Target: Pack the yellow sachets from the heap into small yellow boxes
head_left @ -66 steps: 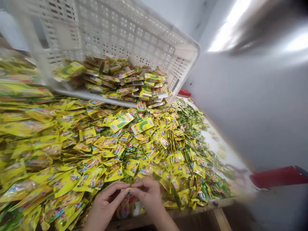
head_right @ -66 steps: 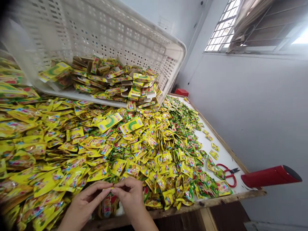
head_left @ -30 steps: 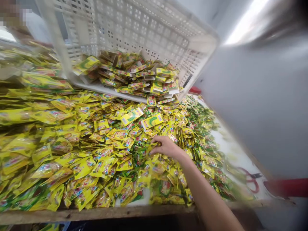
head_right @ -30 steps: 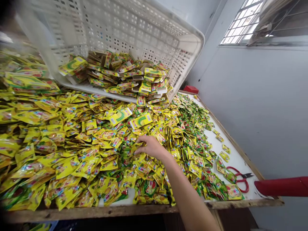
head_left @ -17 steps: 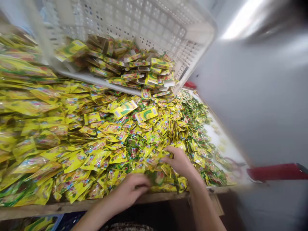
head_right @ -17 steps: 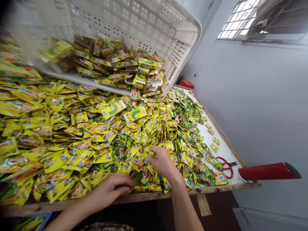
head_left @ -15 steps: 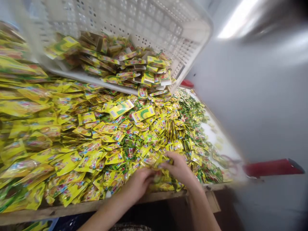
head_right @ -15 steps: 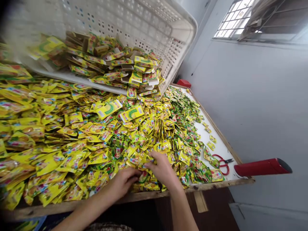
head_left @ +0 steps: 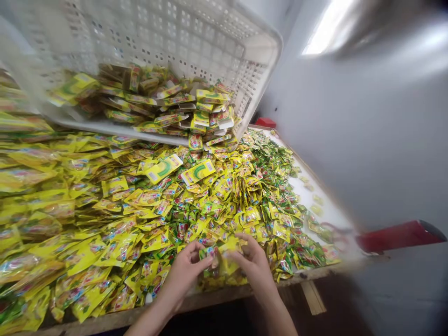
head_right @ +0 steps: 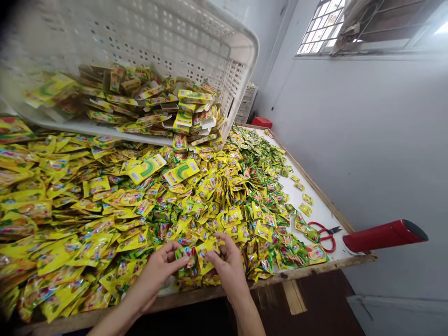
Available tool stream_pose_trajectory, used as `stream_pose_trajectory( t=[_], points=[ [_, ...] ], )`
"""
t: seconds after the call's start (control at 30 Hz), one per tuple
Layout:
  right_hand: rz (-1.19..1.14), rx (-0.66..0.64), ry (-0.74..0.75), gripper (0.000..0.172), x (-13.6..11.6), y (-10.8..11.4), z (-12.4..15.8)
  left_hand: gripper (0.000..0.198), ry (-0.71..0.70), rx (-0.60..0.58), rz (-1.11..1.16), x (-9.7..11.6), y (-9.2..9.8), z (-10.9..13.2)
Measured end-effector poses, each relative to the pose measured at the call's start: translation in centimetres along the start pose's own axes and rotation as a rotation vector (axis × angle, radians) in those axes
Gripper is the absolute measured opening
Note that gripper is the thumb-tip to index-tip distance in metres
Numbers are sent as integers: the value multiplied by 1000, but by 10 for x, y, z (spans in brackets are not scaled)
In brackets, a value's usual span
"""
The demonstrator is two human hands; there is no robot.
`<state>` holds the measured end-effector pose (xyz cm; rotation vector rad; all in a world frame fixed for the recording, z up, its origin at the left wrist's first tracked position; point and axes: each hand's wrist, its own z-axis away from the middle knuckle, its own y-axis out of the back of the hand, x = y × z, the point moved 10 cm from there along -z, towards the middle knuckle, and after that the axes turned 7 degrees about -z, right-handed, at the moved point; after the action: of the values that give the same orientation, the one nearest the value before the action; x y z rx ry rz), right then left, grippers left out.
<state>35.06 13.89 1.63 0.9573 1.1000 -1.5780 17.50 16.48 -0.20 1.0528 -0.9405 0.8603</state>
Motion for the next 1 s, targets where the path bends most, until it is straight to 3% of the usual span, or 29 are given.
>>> stream_pose_trajectory(
  t=[0.1,0.2,0.33,0.43,0.57,0.67,0.73,0.83,0.93,1.0],
  points=[
    [-29,-34,-3,52,-7,-14,0,29,126,1,279,-1,17,7],
    [-28,-162,45,46,-13,-35,-3,39,239,18,603,-3,27,15],
    [-25,-313,107,32,-14,-59,-6,40,251,157,684,-6,49,19],
    [-49,-398,93,45,-16,-75,-7,32,201,113,678,-2,54,17],
    [310,-325,313,11,-47,-84,-10,30,134,151,443,-7,66,12],
    [589,-415,455,10,-60,-106,-9,29,51,167,270,-8,69,6],
    [686,-489,441,13,-54,-119,-13,32,17,135,229,-8,65,3],
    [746,-449,350,21,-41,-120,-28,35,-11,96,197,-5,66,0],
    [696,-381,300,39,-38,-117,-42,29,11,115,147,-4,73,2],
    [604,-410,326,35,-41,-121,-46,31,6,118,121,0,76,4]
  ],
)
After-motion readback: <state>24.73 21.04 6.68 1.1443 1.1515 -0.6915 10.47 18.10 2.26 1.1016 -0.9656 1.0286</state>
